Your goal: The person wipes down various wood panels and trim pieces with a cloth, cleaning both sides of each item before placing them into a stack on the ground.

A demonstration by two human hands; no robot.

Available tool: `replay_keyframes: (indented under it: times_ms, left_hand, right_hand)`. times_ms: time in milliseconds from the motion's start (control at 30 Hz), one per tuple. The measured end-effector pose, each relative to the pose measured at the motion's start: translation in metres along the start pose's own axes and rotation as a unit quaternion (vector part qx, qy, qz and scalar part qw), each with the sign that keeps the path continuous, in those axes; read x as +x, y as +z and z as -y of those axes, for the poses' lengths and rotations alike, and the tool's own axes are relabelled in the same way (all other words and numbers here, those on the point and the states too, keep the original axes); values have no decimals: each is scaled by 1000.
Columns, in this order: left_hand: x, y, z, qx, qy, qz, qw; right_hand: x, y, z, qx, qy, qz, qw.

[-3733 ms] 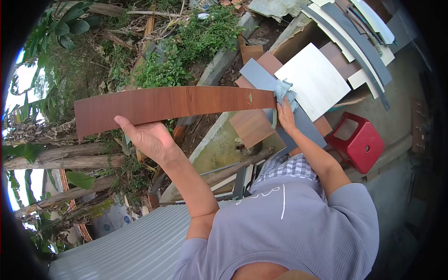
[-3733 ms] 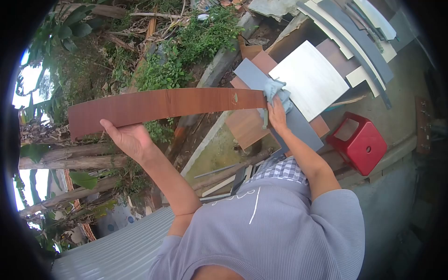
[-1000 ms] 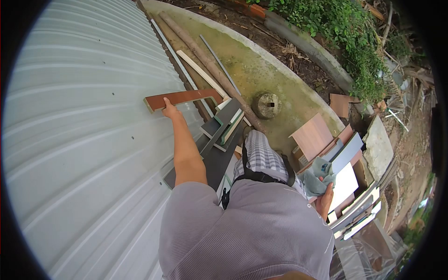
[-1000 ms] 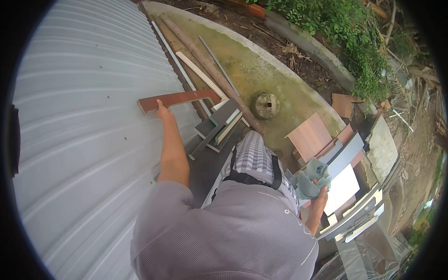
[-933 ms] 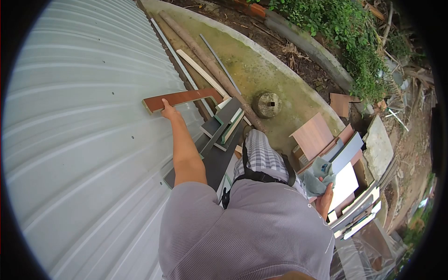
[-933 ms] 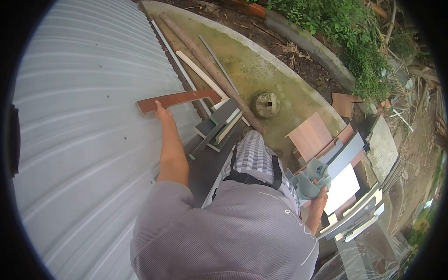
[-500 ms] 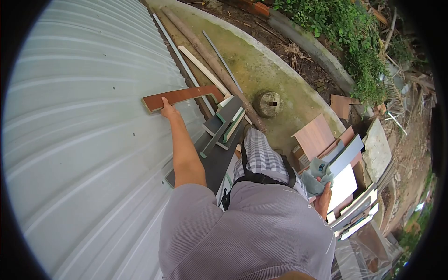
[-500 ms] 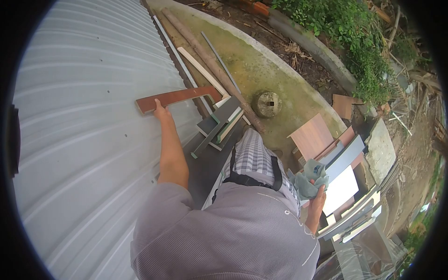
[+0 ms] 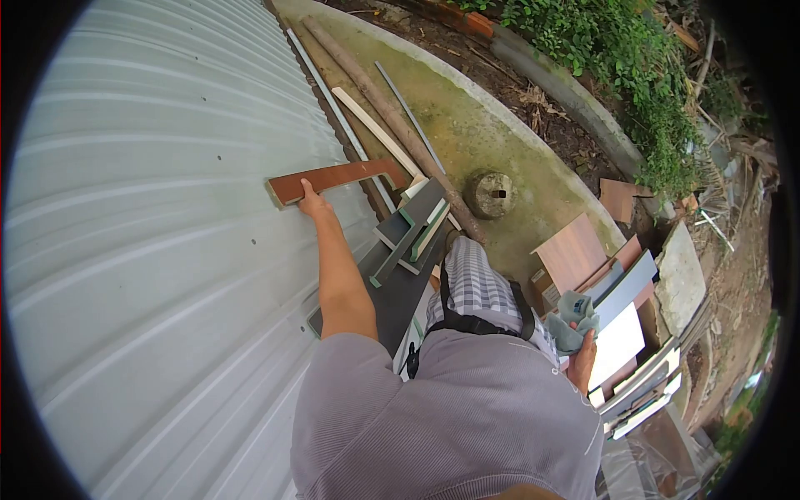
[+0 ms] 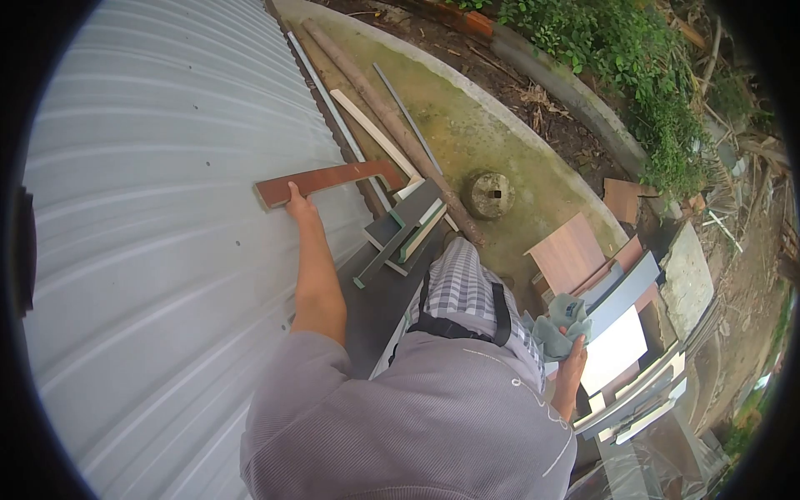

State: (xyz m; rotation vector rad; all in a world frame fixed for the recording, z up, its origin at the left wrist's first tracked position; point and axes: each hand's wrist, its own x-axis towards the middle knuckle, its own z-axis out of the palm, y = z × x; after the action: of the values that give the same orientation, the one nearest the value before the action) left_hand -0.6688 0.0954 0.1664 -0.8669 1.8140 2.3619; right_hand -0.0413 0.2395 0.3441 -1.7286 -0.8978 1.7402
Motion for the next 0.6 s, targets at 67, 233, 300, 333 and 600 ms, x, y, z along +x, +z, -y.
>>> replay_keyframes:
  times_ms: [67, 233, 300, 333, 600]
  left_hand:
    - [-5, -3, 6, 11, 3, -4, 1000]
    - [11, -18, 41, 21, -4, 29, 999]
    - [6, -21, 53, 54, -64, -27, 996]
    - [6, -25, 54, 54, -66, -26, 996]
    - [11, -29, 41, 111, -212, -77, 968]
  right_hand:
    - [-1, 9, 6, -17, -2, -2, 1000]
    - [-1, 16, 12, -25, -6, 15, 1000]
    - [2, 10, 9, -28, -3, 20, 999]
    - [2, 6, 8, -31, -1, 24, 999]
    - [6, -2, -7, -5, 10, 5, 1000]
